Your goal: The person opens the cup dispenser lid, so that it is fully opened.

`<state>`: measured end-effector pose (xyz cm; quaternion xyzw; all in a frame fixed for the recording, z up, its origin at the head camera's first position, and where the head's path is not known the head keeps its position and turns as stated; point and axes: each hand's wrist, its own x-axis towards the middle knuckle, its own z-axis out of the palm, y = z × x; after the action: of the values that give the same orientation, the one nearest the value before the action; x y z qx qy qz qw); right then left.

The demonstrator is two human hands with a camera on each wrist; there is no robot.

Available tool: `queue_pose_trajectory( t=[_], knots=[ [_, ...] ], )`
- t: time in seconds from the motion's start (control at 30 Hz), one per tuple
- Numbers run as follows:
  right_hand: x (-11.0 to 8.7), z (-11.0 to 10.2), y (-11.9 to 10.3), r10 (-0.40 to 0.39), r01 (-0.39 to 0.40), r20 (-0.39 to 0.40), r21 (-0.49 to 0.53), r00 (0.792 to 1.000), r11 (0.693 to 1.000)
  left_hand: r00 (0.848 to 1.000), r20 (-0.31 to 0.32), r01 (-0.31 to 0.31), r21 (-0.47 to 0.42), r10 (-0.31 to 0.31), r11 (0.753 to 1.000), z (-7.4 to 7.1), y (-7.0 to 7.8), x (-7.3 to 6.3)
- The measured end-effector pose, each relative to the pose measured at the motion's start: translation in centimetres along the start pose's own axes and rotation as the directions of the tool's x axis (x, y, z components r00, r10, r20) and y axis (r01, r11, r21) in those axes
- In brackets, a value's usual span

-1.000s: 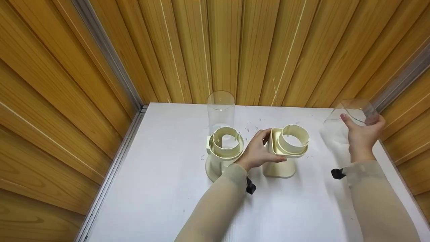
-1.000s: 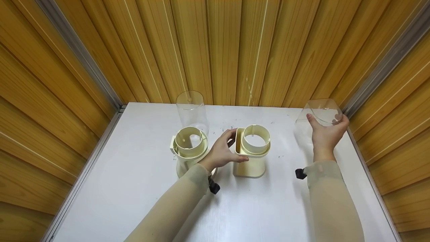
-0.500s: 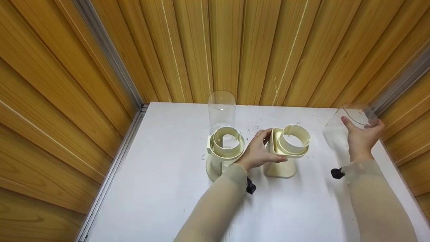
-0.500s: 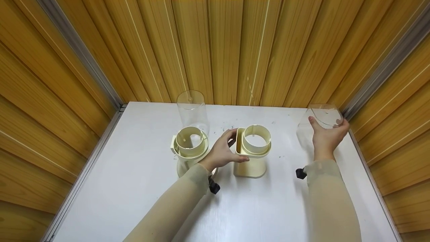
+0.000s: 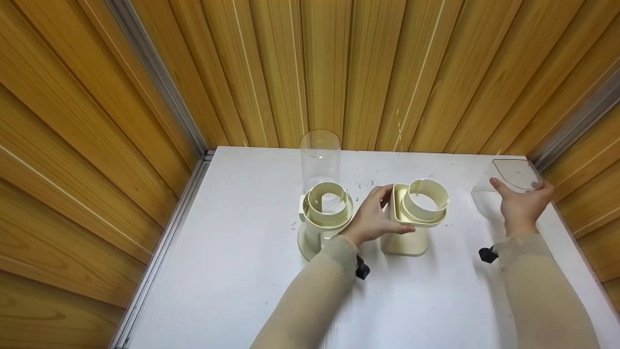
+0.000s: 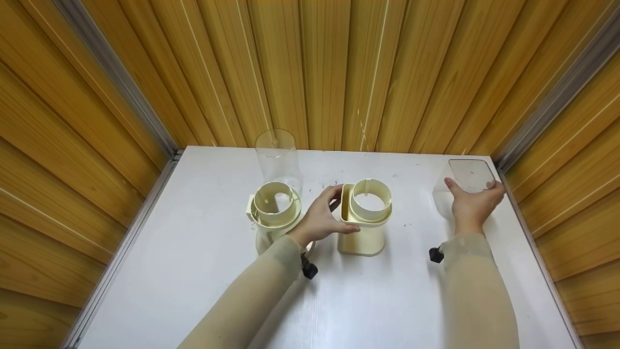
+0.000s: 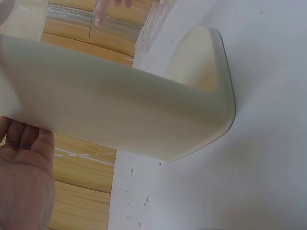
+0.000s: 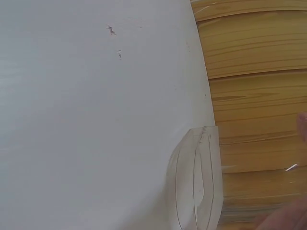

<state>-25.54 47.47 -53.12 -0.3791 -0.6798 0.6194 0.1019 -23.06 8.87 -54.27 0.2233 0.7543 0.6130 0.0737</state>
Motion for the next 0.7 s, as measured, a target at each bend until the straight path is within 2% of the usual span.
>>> queue_pose_trajectory(
  t=[0.23, 0.47, 0.7],
  knots=[
    [0.0, -0.1, 1.3, -0.028, 0.027, -0.008, -0.013, 1.0, 1.0, 1.0, -0.009, 0.0, -0.021, 0.0, 1.0, 0.0, 0.1, -0.1],
    [-0.1, -0.5, 3.2, -0.114, 0.11, -0.021, -0.137, 0.993, 0.984, 1.0, -0.008, 0.013, -0.028, -0.013, 1.0, 0.3, -0.1, -0.3],
    [0.6, -0.7, 3.9, -0.128, 0.128, 0.013, -0.181, 0.992, 0.975, 1.0, -0.007, 0.022, -0.053, -0.022, 0.998, 0.4, -0.3, -0.3]
  ],
)
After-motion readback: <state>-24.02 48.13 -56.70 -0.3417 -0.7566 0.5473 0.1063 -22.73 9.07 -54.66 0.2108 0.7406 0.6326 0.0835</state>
